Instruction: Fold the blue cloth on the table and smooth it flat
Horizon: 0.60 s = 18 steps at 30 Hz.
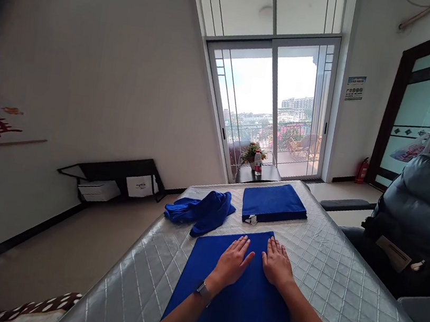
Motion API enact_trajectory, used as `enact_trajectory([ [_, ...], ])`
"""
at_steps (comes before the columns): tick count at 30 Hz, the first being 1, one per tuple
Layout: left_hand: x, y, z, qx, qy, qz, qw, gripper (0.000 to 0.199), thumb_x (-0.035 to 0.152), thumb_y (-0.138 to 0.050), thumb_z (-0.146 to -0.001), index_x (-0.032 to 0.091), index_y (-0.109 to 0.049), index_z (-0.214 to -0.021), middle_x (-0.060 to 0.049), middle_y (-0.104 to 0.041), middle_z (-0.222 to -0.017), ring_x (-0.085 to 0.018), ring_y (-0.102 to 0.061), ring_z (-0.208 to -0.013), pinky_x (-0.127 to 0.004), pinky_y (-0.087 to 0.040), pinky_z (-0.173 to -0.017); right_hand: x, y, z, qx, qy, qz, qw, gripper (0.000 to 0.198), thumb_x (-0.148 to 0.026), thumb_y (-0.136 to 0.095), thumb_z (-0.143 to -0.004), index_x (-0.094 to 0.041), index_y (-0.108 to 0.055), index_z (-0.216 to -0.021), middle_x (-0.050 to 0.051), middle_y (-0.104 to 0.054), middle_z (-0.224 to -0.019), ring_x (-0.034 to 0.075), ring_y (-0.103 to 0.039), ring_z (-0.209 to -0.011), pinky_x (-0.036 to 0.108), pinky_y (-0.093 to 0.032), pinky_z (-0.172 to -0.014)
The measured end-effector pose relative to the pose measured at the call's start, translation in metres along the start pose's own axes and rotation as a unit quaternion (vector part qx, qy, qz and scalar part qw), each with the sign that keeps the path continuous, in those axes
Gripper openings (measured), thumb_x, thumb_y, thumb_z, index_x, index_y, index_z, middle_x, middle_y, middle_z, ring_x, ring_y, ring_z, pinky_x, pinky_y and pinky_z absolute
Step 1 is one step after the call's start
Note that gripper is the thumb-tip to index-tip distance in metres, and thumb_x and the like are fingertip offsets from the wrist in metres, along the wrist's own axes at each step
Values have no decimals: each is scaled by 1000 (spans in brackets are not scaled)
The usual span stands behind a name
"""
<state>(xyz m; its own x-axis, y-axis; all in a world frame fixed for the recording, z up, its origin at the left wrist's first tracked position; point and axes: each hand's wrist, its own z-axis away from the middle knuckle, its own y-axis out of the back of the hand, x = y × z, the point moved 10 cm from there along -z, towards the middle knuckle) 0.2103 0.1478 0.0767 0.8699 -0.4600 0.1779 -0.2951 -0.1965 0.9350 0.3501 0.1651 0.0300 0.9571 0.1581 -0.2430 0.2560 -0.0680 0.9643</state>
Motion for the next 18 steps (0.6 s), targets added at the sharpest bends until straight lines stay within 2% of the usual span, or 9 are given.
enact_trajectory([
  [2, 40, -19, -13, -7, -41, 14, 999, 65, 54, -19, -104, 16, -40, -152, -11, -40, -159, -24, -29, -150, -44, -26, -123, 0, -2, 1, -1, 10, 11, 1000, 65, -35, -21, -99, -5, -28, -156, 12, -22, -164, 23, -15, -152, 41, -13, -123],
  [3, 52, -28, -18, -12, -42, 16, 999, 66, 54, -17, -104, 15, -39, -153, -12, -39, -159, -24, -28, -150, -44, -26, -123, 0, -2, 1, -2, 14, 17, 1000, 64, -31, -22, -99, -6, -29, -157, 12, -22, -164, 23, -15, -152, 41, -13, -123],
  [5, 60, -40, -24, -23, -23, 9, 999, 67, 52, -13, -105, 13, -37, -154, -13, -39, -159, -24, -28, -150, -44, -28, -122, 0, -3, 2, -1, 19, 24, 1000, 63, -26, -23, -97, -8, -28, -157, 10, -21, -164, 22, -16, -152, 41, -14, -123],
  [7, 54, -45, -23, -30, -2, -13, 999, 68, 51, -11, -105, 12, -36, -154, -13, -39, -159, -24, -28, -150, -45, -28, -122, 0, -3, 1, 1, 18, 22, 1000, 63, -29, -23, -98, -8, -28, -157, 11, -22, -164, 22, -16, -152, 41, -14, -123],
  [11, 13, -35, -4, -41, 31, -66, 996, 69, 53, -10, -104, 13, -33, -155, -12, -37, -160, -24, -26, -151, -46, -28, -122, 0, -1, 0, 0, 6, 18, 1000, 67, -39, -20, -100, -3, -28, -156, 13, -24, -164, 24, -16, -152, 42, -13, -123],
  [18, -102, 3, 60, -58, 128, -107, 984, 73, 58, -12, -103, 12, -34, -155, -14, -35, -160, -26, -28, -150, -46, -28, -121, 0, -1, -1, 0, 0, 2, 1000, 68, -42, -19, -101, -5, -25, -157, 12, -22, -164, 22, -14, -152, 41, -12, -123],
])
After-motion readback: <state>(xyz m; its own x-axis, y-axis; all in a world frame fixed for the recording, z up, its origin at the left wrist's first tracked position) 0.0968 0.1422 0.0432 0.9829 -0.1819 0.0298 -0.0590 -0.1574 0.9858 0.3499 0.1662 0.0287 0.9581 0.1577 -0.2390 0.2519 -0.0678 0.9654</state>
